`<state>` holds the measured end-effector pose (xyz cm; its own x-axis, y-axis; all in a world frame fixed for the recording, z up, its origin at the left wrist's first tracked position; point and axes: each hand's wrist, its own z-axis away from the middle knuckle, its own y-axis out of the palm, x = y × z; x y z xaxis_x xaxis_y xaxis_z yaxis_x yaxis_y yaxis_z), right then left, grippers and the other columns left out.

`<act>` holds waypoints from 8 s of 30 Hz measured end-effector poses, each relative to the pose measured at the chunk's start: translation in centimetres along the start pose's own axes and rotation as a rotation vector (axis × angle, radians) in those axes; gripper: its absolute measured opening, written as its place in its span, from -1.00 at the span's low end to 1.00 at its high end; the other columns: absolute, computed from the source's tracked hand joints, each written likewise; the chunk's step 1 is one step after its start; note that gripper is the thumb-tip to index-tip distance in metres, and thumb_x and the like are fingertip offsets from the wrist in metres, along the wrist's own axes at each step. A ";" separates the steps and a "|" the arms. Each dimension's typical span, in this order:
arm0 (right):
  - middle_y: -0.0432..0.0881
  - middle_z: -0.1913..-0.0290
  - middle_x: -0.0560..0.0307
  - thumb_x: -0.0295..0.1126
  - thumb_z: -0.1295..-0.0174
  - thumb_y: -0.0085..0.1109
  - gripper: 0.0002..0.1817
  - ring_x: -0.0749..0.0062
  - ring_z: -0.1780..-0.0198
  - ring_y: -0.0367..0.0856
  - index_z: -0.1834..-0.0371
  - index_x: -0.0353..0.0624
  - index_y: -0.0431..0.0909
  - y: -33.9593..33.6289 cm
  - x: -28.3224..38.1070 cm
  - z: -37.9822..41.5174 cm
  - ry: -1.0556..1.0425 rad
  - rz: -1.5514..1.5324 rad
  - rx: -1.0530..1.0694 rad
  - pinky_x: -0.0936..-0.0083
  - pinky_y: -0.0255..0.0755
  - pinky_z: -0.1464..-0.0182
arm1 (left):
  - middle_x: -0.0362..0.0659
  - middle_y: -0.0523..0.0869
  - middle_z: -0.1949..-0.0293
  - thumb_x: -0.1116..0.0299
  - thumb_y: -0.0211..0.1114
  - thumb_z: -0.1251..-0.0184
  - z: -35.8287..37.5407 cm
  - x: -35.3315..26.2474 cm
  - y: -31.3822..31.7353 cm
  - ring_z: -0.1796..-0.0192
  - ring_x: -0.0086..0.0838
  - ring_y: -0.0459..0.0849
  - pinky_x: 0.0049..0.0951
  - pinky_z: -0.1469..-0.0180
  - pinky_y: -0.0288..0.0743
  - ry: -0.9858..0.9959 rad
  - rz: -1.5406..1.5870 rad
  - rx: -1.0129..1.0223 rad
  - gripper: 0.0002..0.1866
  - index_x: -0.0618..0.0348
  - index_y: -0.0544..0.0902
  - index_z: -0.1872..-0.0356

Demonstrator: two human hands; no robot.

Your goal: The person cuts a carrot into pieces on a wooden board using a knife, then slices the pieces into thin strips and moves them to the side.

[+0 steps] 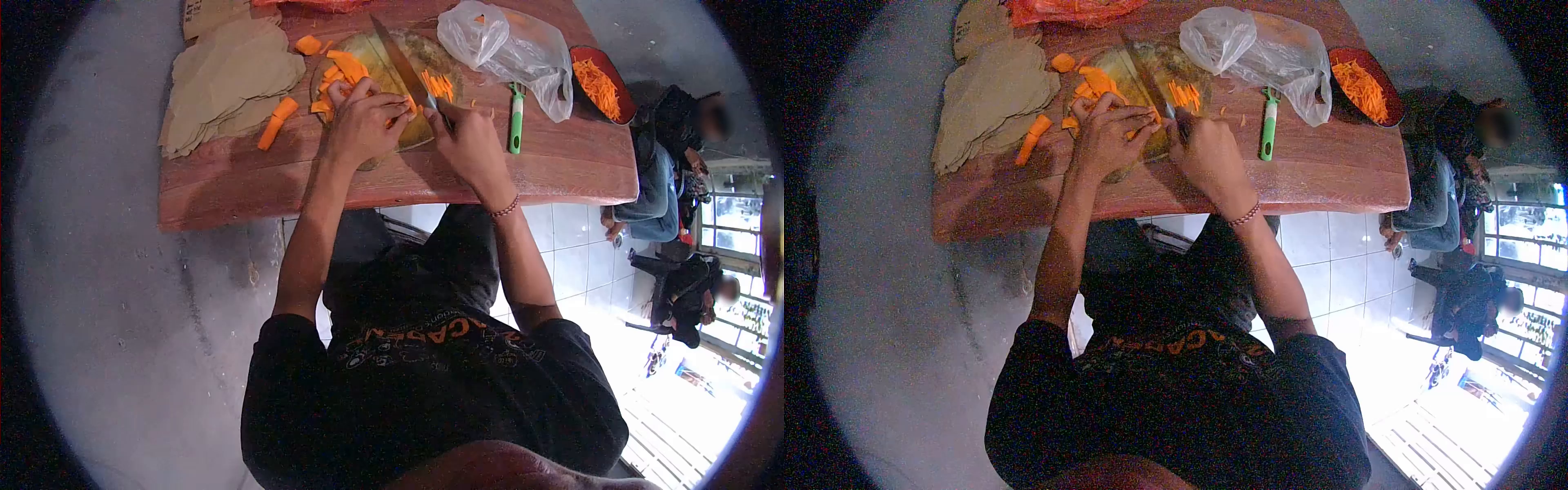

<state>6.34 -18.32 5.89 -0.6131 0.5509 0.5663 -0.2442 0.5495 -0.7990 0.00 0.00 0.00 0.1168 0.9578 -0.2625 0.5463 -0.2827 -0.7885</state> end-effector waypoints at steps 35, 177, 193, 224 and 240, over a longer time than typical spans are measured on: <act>0.61 0.45 -0.39 -0.16 -0.43 0.13 -0.63 -0.33 0.32 0.64 0.24 -0.30 0.69 1.7 -2.7 -2.9 0.037 0.050 -0.018 -0.06 0.49 0.30 | -0.39 0.84 0.12 0.16 0.44 -0.18 0.1 -0.3 -0.3 0.06 -0.52 0.60 -0.07 -0.19 0.10 0.010 0.046 -0.028 -0.83 -0.04 0.87 0.34; 0.64 0.40 -0.44 -0.13 -0.38 0.17 -0.61 -0.35 0.25 0.67 0.16 -0.30 0.70 -0.8 -2.4 0.1 0.118 -0.190 0.014 -0.08 0.52 0.16 | -0.34 0.63 -0.17 0.05 0.50 -0.13 -1.2 -0.2 -4.9 -0.35 -0.32 0.37 0.09 -0.35 -0.03 -0.145 -0.205 0.369 -0.68 -0.08 0.77 0.13; 0.64 0.38 -0.41 -0.11 -0.38 0.18 -0.61 -0.35 0.22 0.66 0.13 -0.28 0.70 -1.5 -2.1 0.5 0.185 -0.246 0.045 -0.04 0.51 0.15 | -0.09 0.74 0.18 0.12 0.44 -0.25 -3.9 0.0 -1.0 -0.01 -0.13 0.62 -0.12 -0.16 0.32 -0.182 0.127 0.370 -0.63 0.14 0.66 0.05; 0.63 0.42 -0.38 -0.24 -0.37 0.17 -0.71 -0.34 0.31 0.64 0.22 -0.28 0.69 0.3 -1.4 2.0 0.054 -0.098 -0.066 -0.09 0.51 0.26 | -0.26 0.76 0.11 0.00 0.49 -0.12 -1.6 1.2 1.5 0.01 -0.31 0.61 -0.05 -0.12 0.14 -0.003 0.011 -0.006 -0.67 -0.04 0.74 0.21; 0.63 0.43 -0.38 -0.20 -0.33 0.22 -0.66 -0.33 0.31 0.66 0.29 -0.33 0.68 0.6 -1.3 1.7 0.047 -0.005 -0.032 -0.08 0.55 0.24 | -0.32 0.79 0.14 0.02 0.49 -0.16 -1.4 1.4 1.8 0.04 -0.36 0.58 -0.09 -0.15 0.12 0.020 0.022 -0.005 -0.71 -0.04 0.79 0.24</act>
<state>5.67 -19.74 4.32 -0.5758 0.5767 0.5795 -0.2223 0.5717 -0.7898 2.33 0.94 -0.97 0.1457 0.9522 -0.2686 0.5477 -0.3038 -0.7796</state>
